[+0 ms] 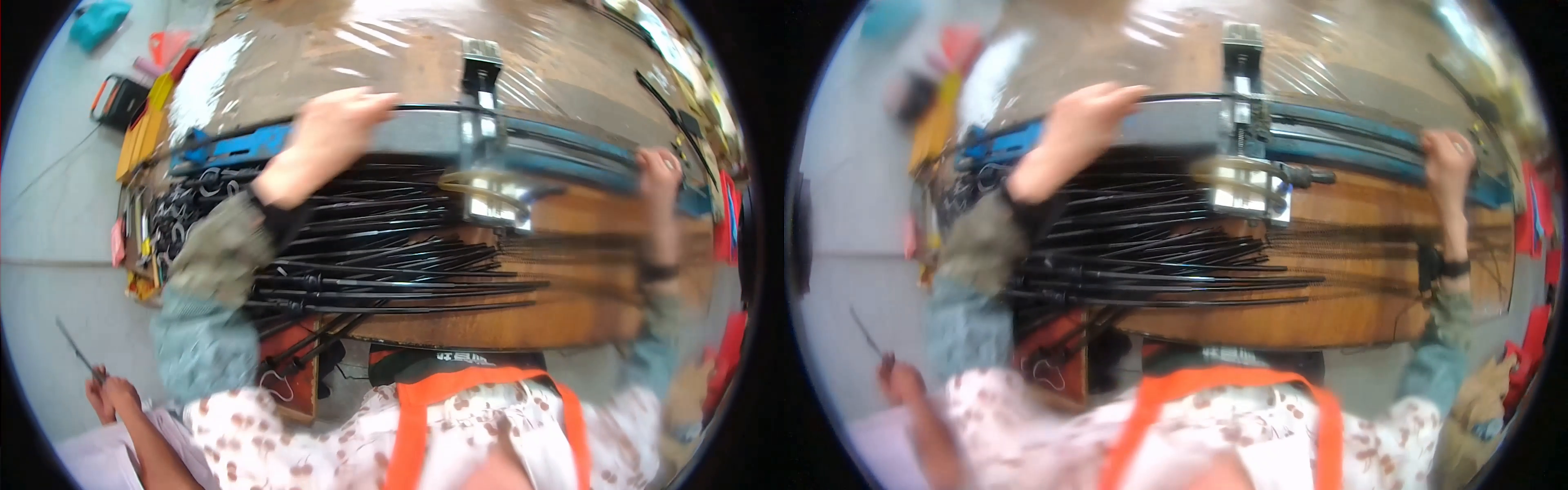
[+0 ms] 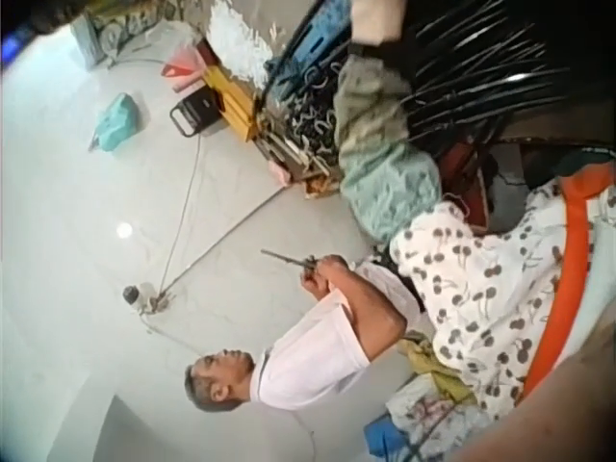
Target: The person picks up a spring and a rod, slides the spring onto the rod, and places the rod into a machine. The person then removes the rod and places it onto a pile of other rods.
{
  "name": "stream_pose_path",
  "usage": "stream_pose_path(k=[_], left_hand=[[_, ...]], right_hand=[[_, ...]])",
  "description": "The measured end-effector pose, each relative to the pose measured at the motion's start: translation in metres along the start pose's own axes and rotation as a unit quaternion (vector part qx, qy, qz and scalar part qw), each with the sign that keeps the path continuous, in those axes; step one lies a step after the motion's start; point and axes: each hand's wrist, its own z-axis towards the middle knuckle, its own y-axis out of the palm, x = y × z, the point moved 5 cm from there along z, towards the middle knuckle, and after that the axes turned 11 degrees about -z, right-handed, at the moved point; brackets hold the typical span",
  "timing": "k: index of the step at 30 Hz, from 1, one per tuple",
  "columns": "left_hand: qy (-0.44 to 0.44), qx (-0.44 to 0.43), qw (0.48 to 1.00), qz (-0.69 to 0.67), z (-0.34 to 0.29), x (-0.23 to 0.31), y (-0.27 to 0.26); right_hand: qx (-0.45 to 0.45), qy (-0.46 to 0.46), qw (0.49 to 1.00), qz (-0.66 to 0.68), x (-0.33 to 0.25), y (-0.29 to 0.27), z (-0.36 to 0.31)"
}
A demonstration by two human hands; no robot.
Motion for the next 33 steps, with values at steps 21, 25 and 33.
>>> stream_pose_path(k=[21, 25, 33], left_hand=[[-0.049, -0.046, 0.995, -0.073, 0.037, 0.009, 0.075], [-0.056, -0.034, 0.996, -0.053, 0.043, 0.012, 0.077], [-0.102, -0.076, 0.991, -0.028, 0.042, 0.016, 0.078]], right_hand=[[-0.009, 0.031, 0.998, 0.055, -0.083, -0.035, -0.009], [0.004, -0.007, 0.995, 0.097, -0.131, -0.053, -0.02], [-0.016, 0.018, 0.977, 0.21, -0.165, -0.046, -0.009]])
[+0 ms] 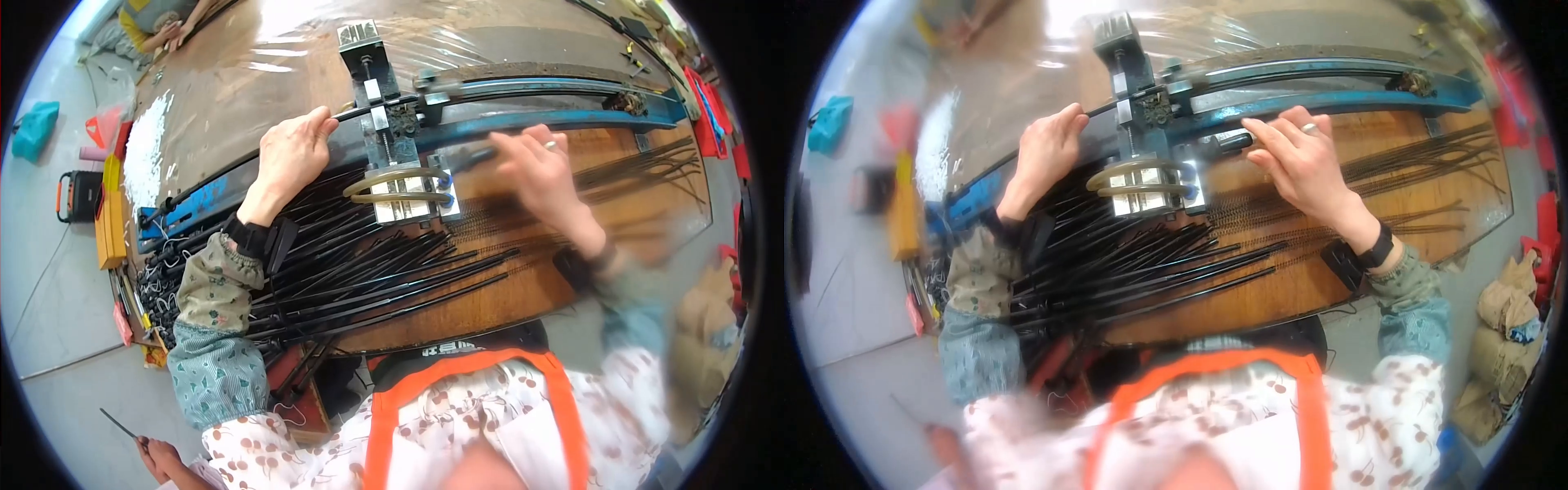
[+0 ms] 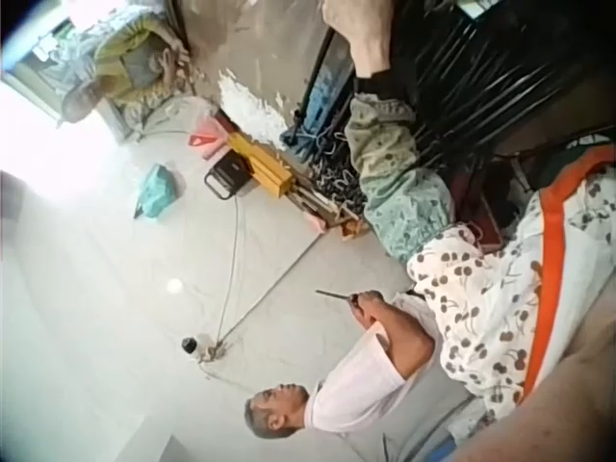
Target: The person picks up a spring and a rod, slides the spring onto the rod, and places the rod into a machine. The person then removes the rod and places it onto a pile of other rods.
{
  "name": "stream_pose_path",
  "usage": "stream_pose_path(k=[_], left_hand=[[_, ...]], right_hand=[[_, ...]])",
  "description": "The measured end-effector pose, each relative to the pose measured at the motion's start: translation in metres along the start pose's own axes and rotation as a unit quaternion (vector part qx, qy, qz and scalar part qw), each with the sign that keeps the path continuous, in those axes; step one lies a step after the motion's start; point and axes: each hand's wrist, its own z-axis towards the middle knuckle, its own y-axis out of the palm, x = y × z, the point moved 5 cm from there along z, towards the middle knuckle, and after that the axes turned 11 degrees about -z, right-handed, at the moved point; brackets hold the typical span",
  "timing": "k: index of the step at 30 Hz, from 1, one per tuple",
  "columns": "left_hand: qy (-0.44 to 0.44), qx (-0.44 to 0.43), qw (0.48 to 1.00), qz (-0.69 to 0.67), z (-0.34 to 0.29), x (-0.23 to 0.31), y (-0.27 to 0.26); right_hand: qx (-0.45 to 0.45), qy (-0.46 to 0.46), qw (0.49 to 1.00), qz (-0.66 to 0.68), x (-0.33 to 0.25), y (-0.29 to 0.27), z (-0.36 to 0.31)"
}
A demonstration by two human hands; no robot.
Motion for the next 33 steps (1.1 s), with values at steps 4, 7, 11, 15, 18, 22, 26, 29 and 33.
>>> stream_pose_path(k=[4, 7, 11, 15, 18, 22, 26, 29, 33], left_hand=[[0.011, 0.003, 1.0, -0.011, -0.004, 0.0, 0.002], [0.057, 0.048, 0.997, -0.003, 0.002, 0.001, 0.006], [0.176, 0.1, 0.979, 0.021, 0.001, 0.003, 0.006], [0.232, 0.137, 0.944, 0.19, -0.002, -0.053, -0.018], [0.267, 0.183, 0.926, 0.194, -0.022, -0.076, -0.05], [0.136, 0.092, 0.976, 0.144, -0.084, 0.056, -0.01], [0.08, 0.012, 0.99, -0.116, -0.17, 0.162, 0.049], [0.055, -0.048, 0.997, -0.029, -0.154, 0.161, 0.055], [0.116, -0.042, 0.991, 0.046, -0.126, 0.173, 0.02]], right_hand=[[-0.052, 0.001, 0.988, 0.144, -0.002, 0.035, 0.001], [-0.051, 0.014, 0.981, 0.188, 0.002, 0.035, -0.004], [-0.126, 0.044, 0.955, 0.267, 0.008, 0.043, 0.013], [-0.135, 0.048, 0.988, 0.063, -0.012, 0.028, -0.027], [-0.223, -0.132, 0.96, 0.104, -0.086, 0.014, -0.096], [-0.186, -0.084, 0.977, 0.067, -0.08, 0.017, -0.119], [-0.036, -0.005, 0.983, 0.178, -0.065, 0.015, -0.098], [0.024, -0.04, 0.973, 0.226, -0.05, 0.008, -0.074], [0.014, 0.037, 0.991, 0.125, 0.019, -0.02, -0.098]])
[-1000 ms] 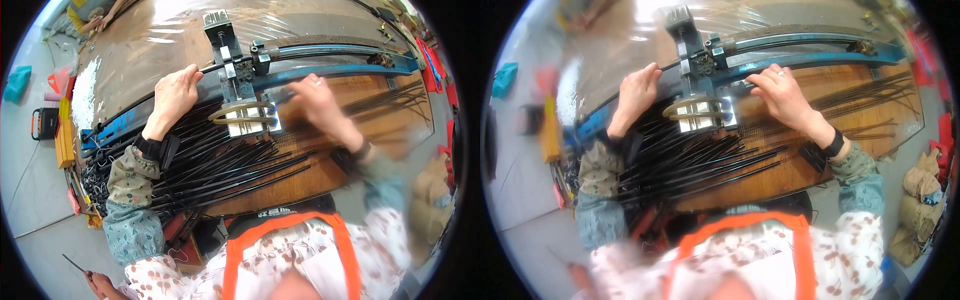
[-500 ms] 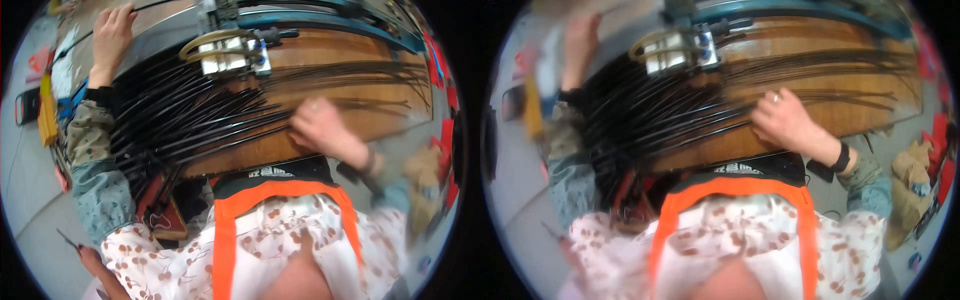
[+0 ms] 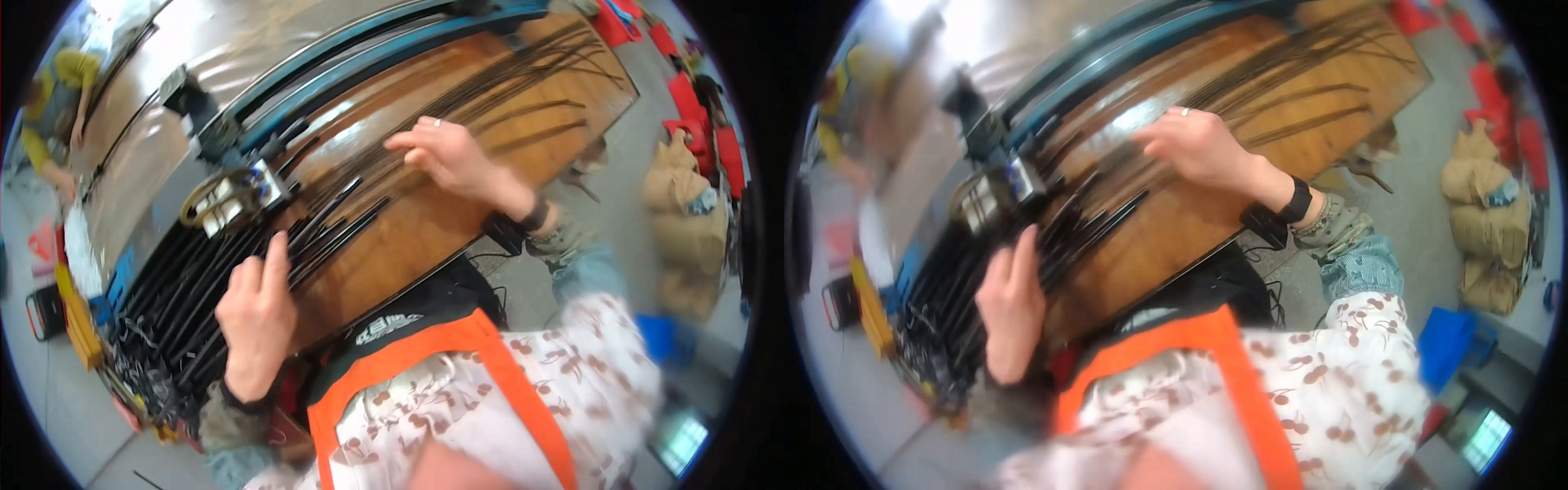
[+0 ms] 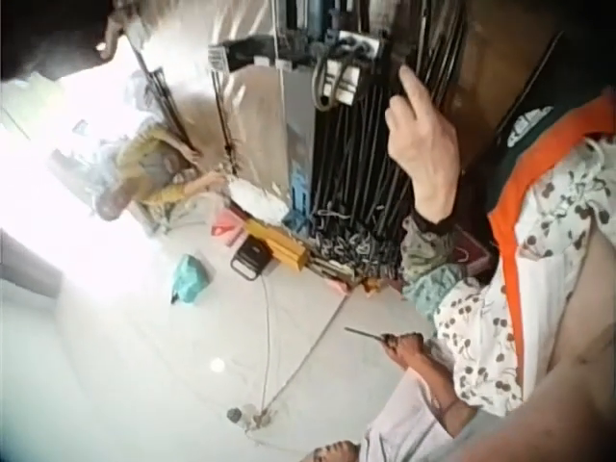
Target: The person picks up a spring and a rod, slides the spring onto the rod, and places the rod into a machine. The person then removes the rod and places it onto a pile of other rods.
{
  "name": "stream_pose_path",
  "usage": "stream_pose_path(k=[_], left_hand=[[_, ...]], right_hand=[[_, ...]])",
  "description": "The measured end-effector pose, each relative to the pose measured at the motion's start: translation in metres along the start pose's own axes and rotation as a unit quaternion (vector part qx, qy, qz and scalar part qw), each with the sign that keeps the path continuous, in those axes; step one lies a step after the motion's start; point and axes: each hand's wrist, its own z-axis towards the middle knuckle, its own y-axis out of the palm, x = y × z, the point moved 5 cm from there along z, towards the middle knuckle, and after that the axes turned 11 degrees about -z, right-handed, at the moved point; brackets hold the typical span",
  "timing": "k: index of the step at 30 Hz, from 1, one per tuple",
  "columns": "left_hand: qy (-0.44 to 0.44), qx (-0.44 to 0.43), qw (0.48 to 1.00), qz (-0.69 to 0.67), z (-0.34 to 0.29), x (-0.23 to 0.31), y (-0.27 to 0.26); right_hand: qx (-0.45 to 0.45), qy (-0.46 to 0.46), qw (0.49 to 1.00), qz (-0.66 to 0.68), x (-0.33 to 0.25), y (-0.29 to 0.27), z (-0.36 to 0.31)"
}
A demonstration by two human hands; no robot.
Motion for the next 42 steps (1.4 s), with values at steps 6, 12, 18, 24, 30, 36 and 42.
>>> stream_pose_path(k=[6, 12, 18, 24, 30, 36, 42], left_hand=[[0.098, -0.003, 0.995, -0.004, 0.057, 0.008, -0.03], [0.087, 0.062, 0.993, 0.051, 0.063, -0.029, -0.06], [0.115, 0.041, 0.992, 0.02, 0.07, -0.027, -0.06], [0.03, 0.239, 0.95, 0.2, 0.027, -0.143, -0.182], [-0.006, 0.327, 0.937, 0.123, 0.003, -0.156, -0.206], [-0.12, 0.274, 0.949, 0.101, -0.063, -0.189, -0.204], [-0.151, 0.278, 0.947, 0.049, -0.079, -0.206, -0.191]], right_hand=[[0.151, 0.022, 0.985, 0.075, -0.03, -0.034, 0.019], [0.166, -0.008, 0.986, -0.032, 0.023, -0.022, 0.004], [0.287, -0.061, 0.953, -0.074, -0.009, -0.013, 0.045], [0.135, 0.096, 0.978, -0.124, 0.07, 0.003, 0.064], [-0.02, 0.047, 0.937, 0.346, -0.018, 0.069, 0.214], [-0.038, -0.043, 0.926, 0.372, -0.049, 0.104, 0.252], [-0.077, -0.078, 0.958, 0.266, -0.065, 0.119, 0.266]])
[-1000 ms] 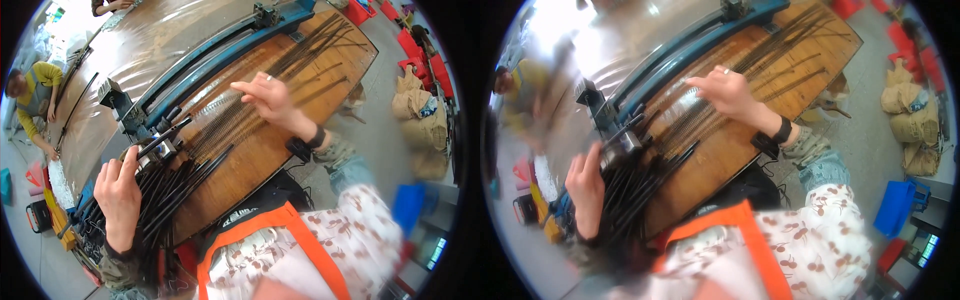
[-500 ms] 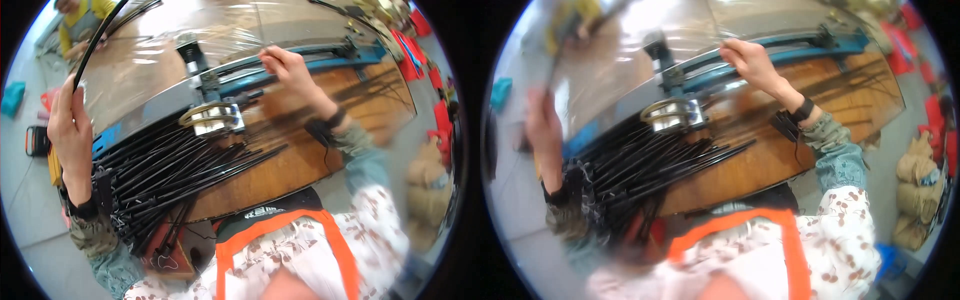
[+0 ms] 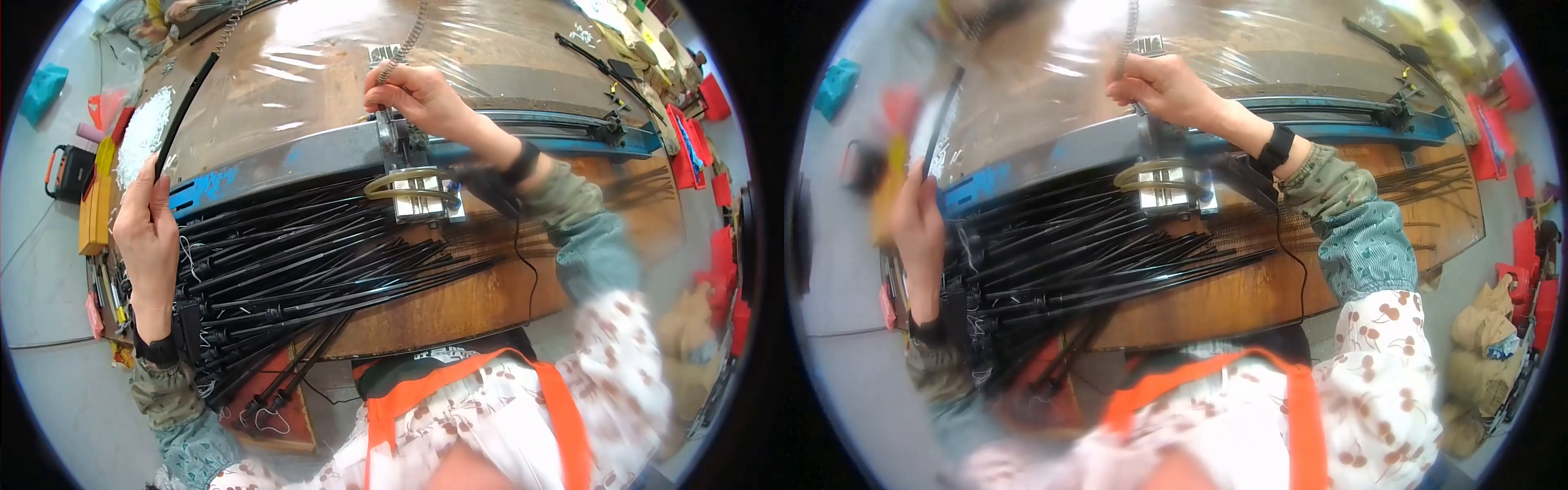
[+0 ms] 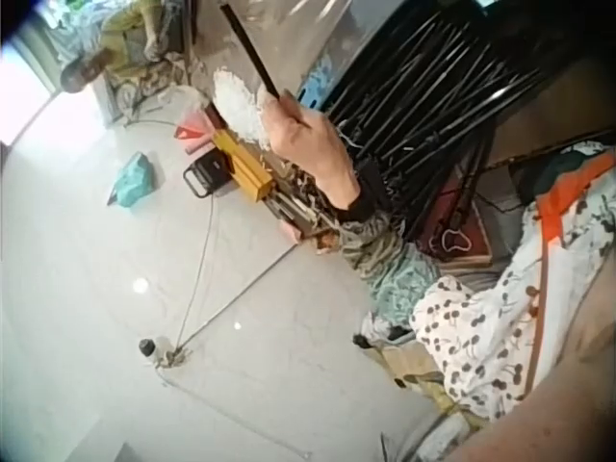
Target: The person picks up a spring and a rod, slides the spring onto the rod, and places the rod into a machine. The person then removes the rod and places it onto a pile of other rods.
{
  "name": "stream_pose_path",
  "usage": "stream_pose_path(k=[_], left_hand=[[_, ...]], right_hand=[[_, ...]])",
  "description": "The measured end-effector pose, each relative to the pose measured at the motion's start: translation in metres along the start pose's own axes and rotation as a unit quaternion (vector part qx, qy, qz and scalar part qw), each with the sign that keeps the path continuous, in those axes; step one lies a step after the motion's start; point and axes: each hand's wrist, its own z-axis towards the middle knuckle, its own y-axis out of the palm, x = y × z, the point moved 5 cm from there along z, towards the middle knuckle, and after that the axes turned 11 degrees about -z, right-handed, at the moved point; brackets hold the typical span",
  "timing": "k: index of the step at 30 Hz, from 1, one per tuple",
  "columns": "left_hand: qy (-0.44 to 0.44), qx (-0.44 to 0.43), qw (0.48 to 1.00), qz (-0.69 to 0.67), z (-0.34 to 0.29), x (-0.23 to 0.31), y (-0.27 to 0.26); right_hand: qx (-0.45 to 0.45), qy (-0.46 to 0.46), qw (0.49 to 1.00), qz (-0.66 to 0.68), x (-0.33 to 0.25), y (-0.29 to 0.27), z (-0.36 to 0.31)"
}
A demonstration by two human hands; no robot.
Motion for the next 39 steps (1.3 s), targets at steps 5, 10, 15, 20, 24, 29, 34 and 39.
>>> stream_pose_path(k=[5, 10, 15, 20, 24, 29, 34, 39], left_hand=[[-0.037, -0.011, 0.999, -0.023, 0.002, -0.008, 0.012], [-0.017, -0.036, 0.999, -0.007, 0.001, -0.016, 0.019], [-0.014, -0.122, 0.992, 0.008, 0.003, -0.02, 0.053], [0.175, -0.152, 0.967, -0.11, 0.023, 0.041, 0.17], [0.18, -0.149, 0.966, -0.106, 0.033, 0.058, 0.211], [0.118, -0.146, 0.969, -0.161, 0.026, 0.054, 0.217], [0.092, -0.134, 0.971, -0.173, 0.019, 0.053, 0.22], [0.121, -0.158, 0.97, -0.142, 0.023, 0.054, 0.231]], right_hand=[[-0.227, 0.018, 0.965, -0.132, -0.003, 0.035, 0.014], [-0.072, -0.021, 0.946, -0.317, 0.012, -0.006, -0.014], [0.009, -0.034, 0.87, -0.492, 0.067, -0.143, -0.145], [0.024, 0.033, 0.808, -0.588, 0.059, -0.211, -0.192], [0.008, 0.108, 0.839, -0.533, 0.091, -0.225, -0.216], [0.039, 0.102, 0.845, -0.523, 0.119, -0.222, -0.239], [0.016, 0.108, 0.835, -0.539, 0.122, -0.227, -0.245], [0.037, 0.001, 0.817, -0.576, 0.045, -0.175, -0.204]])
